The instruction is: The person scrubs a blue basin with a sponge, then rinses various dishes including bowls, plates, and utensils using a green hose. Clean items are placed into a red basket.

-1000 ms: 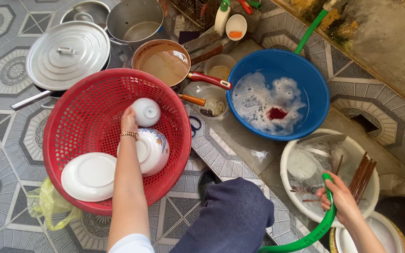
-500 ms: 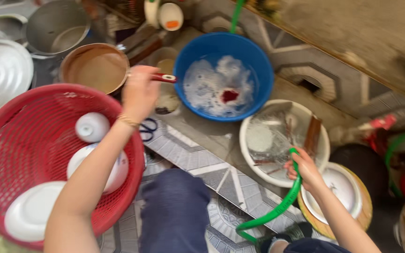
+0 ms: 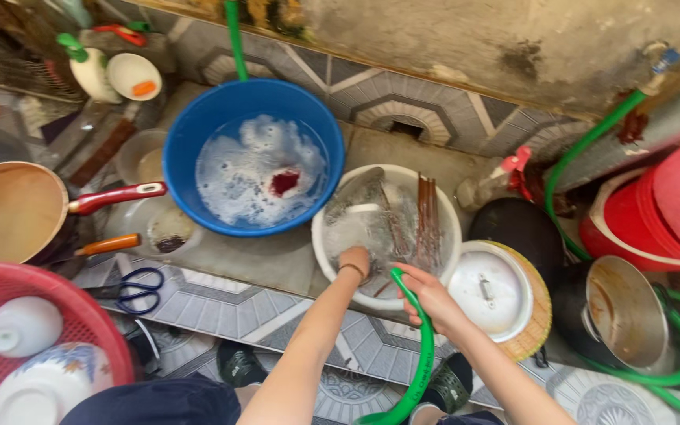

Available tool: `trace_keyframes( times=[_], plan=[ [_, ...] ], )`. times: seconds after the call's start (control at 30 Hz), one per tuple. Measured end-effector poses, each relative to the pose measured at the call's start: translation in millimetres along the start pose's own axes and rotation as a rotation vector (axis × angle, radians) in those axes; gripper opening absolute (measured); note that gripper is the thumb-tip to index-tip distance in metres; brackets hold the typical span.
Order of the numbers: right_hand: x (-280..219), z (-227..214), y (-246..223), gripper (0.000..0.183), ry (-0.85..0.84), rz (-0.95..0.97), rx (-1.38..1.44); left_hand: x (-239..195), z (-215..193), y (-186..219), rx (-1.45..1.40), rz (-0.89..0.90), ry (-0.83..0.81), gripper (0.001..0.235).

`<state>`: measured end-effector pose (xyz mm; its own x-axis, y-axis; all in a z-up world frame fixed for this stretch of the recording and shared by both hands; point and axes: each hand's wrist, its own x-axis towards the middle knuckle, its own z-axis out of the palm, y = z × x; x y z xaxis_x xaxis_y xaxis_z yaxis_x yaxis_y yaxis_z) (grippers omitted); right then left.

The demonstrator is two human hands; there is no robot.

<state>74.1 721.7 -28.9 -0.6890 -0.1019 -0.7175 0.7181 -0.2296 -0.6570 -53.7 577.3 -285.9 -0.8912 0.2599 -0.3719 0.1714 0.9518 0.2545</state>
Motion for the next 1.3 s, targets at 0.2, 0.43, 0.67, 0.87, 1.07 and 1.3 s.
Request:
trace_keyframes(
  times=[0.2, 0.43, 0.67, 0.87, 1.07, 1.3],
  plan=[
    [-6.6, -6.1, -0.2, 0.031, -0.04, -0.031, 0.016, -2.6, 14.4, -11.8, 0.157, 0.16, 0.172, 0.017],
    [0.5, -12.7, -12.3, 0.028, 0.005, -0.106, 0.112, 9.8, -19.6, -46.1, -1.025, -0.146, 0.226, 0.031],
    [2.0, -2.5, -24.5, 0.028, 0.014, -0.202, 0.142, -2.9, -60.5, -39.9, -2.174, -0.053, -0.106, 0.036],
    [6.2, 7.2, -36.6, 0.033, 0.006, -0.248, 0.133, -19.5, -108.1, -12.9, -1.871, 0.047, -0.066, 0.033],
    [9.1, -1.1, -39.0, 0.032, 0.013, -0.261, -0.094, -47.4, -147.6, 8.3, -0.052, 0.523, 0.335, 0.012],
    [23.9, -28.1, -32.4, 0.032, 0.105, -0.155, -0.173, -61.6, -173.3, 10.4, 0.318, 0.997, 0.461, 0.019]
  ],
)
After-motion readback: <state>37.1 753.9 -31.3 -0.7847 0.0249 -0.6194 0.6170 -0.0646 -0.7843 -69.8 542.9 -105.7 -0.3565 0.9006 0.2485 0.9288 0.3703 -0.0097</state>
